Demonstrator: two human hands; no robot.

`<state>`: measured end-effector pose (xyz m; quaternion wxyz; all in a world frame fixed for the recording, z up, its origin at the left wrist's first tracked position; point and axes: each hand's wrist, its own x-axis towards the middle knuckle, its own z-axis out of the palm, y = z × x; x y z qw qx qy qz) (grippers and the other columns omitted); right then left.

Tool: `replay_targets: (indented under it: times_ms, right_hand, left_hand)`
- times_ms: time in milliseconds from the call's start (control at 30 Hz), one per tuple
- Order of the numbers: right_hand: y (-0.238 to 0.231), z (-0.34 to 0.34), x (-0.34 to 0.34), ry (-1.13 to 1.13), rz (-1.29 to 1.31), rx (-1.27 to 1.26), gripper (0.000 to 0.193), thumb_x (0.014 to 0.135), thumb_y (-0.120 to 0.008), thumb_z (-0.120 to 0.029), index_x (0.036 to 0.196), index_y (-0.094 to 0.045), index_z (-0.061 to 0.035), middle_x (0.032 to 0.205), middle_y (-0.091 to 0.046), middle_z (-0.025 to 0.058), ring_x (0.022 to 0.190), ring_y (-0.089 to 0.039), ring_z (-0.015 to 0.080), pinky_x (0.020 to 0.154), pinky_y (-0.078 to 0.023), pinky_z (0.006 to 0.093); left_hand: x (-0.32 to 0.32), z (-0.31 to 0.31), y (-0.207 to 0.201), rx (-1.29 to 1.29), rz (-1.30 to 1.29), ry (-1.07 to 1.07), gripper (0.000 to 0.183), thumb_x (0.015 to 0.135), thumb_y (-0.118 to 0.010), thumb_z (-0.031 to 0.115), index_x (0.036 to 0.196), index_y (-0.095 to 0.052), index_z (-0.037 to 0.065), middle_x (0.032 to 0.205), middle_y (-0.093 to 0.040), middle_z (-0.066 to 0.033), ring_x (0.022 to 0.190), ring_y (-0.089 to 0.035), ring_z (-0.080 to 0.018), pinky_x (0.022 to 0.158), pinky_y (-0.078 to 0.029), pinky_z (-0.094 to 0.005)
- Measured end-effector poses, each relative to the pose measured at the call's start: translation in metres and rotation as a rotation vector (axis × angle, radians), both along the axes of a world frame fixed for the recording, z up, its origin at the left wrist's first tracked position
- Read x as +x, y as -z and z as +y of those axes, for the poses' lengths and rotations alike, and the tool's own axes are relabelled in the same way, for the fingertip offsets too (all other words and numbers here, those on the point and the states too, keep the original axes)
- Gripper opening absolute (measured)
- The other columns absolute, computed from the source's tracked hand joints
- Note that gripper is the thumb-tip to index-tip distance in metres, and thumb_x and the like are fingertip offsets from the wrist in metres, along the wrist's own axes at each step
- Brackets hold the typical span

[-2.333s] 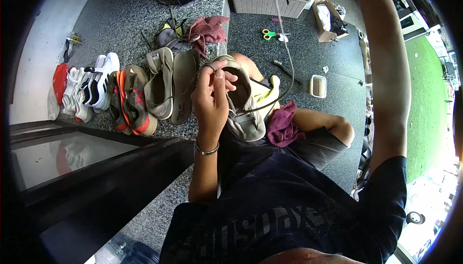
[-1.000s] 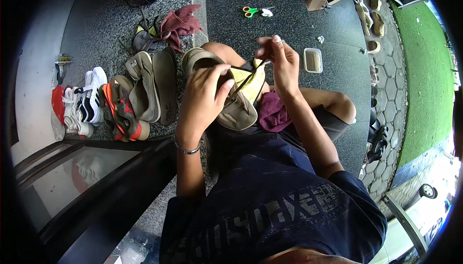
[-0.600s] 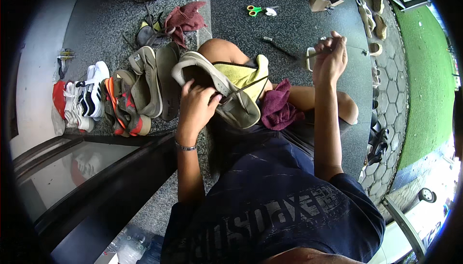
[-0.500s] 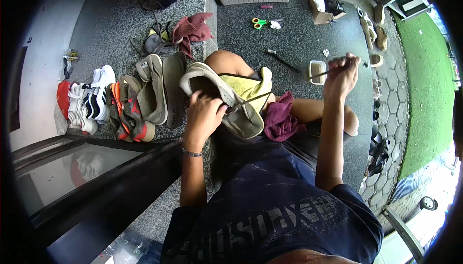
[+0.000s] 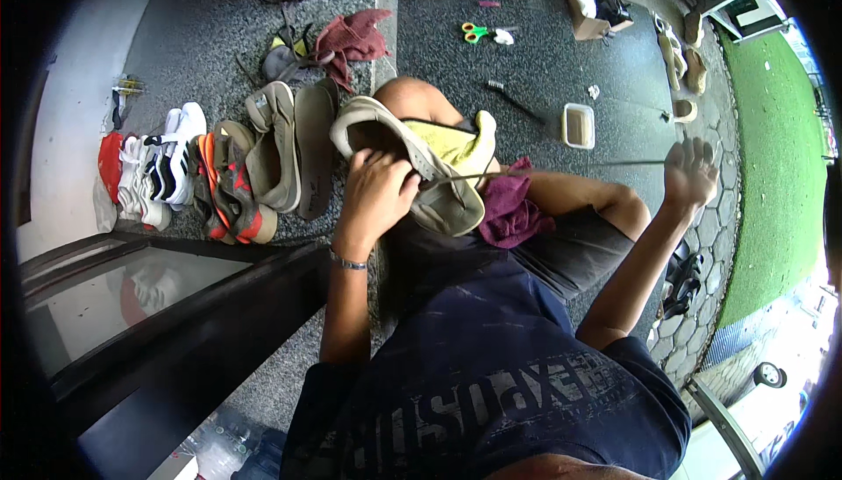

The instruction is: Repairing and cleaning soles and laces of a pair of shoes.

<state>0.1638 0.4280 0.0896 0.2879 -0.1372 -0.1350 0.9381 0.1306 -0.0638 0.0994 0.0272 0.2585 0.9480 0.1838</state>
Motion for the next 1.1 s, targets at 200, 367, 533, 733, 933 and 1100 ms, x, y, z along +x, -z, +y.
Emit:
replay_targets:
  times_ms: [200,367,533,733,933,1100]
  right_hand:
    - [0.000,0.041,-0.011,-0.144,0.135,-0.295,0.025,0.093,-0.047,-0.019,0.070,-0.043,-0.0109,0.066,-0.028,-0.0026,0.061,-0.026,0.0148,0.061,-0.025,0.0329]
    - [-0.004,0.068,-0.009,-0.098,0.198,-0.375,0.042,0.100,-0.038,-0.036,0.067,-0.044,-0.0116,0.065,-0.030,-0.0010,0.062,-0.027,0.0157,0.061,-0.023,0.0336]
    - [0.000,0.120,0.001,0.049,0.171,-0.502,0.038,0.102,-0.036,-0.034,0.069,-0.036,-0.0152,0.066,-0.026,-0.0016,0.062,-0.025,0.0161,0.061,-0.024,0.0342]
    - [-0.024,0.080,-0.012,-0.113,0.216,-0.247,0.024,0.095,-0.048,-0.014,0.075,-0.037,-0.0081,0.076,-0.031,0.0029,0.073,-0.029,0.0193,0.070,-0.026,0.0362]
    - [-0.050,-0.053,-0.023,-0.345,-0.155,0.750,0.024,0.104,-0.056,-0.027,0.089,-0.055,-0.0092,0.080,-0.042,-0.0010,0.070,-0.037,0.0109,0.064,-0.032,0.0284]
    - [-0.024,-0.161,-0.011,-0.696,-0.275,1.231,0.021,0.099,-0.071,-0.025,0.094,-0.074,-0.0045,0.085,-0.068,-0.0021,0.075,-0.054,0.0056,0.069,-0.043,0.0227]
  left_hand:
    - [-0.006,-0.005,-0.002,-0.008,-0.033,0.025,0.019,0.090,-0.069,0.022,0.096,-0.072,0.004,0.099,-0.071,-0.0149,0.101,-0.063,-0.0331,0.099,-0.039,-0.0456]
    - [-0.003,-0.005,0.000,0.014,-0.003,0.029,0.020,0.090,-0.069,0.023,0.096,-0.072,0.004,0.098,-0.070,-0.0139,0.102,-0.062,-0.0323,0.098,-0.039,-0.0451]
    - [-0.001,-0.006,0.002,0.048,-0.007,0.035,0.020,0.090,-0.069,0.023,0.097,-0.072,0.004,0.098,-0.070,-0.0137,0.101,-0.062,-0.0321,0.097,-0.039,-0.0450]
    - [-0.001,-0.002,-0.003,0.023,0.014,0.027,0.017,0.091,-0.068,0.018,0.097,-0.070,0.002,0.097,-0.069,-0.0149,0.100,-0.061,-0.0329,0.094,-0.042,-0.0452]
    - [-0.001,0.011,-0.020,0.361,-0.056,-0.056,0.013,0.092,-0.065,0.006,0.101,-0.066,-0.003,0.091,-0.067,-0.0165,0.091,-0.062,-0.0337,0.081,-0.049,-0.0423]
    - [0.019,0.025,-0.029,0.433,-0.165,-0.226,0.014,0.099,-0.059,0.006,0.109,-0.065,-0.001,0.093,-0.072,-0.0193,0.079,-0.074,-0.0296,0.066,-0.058,-0.0379]
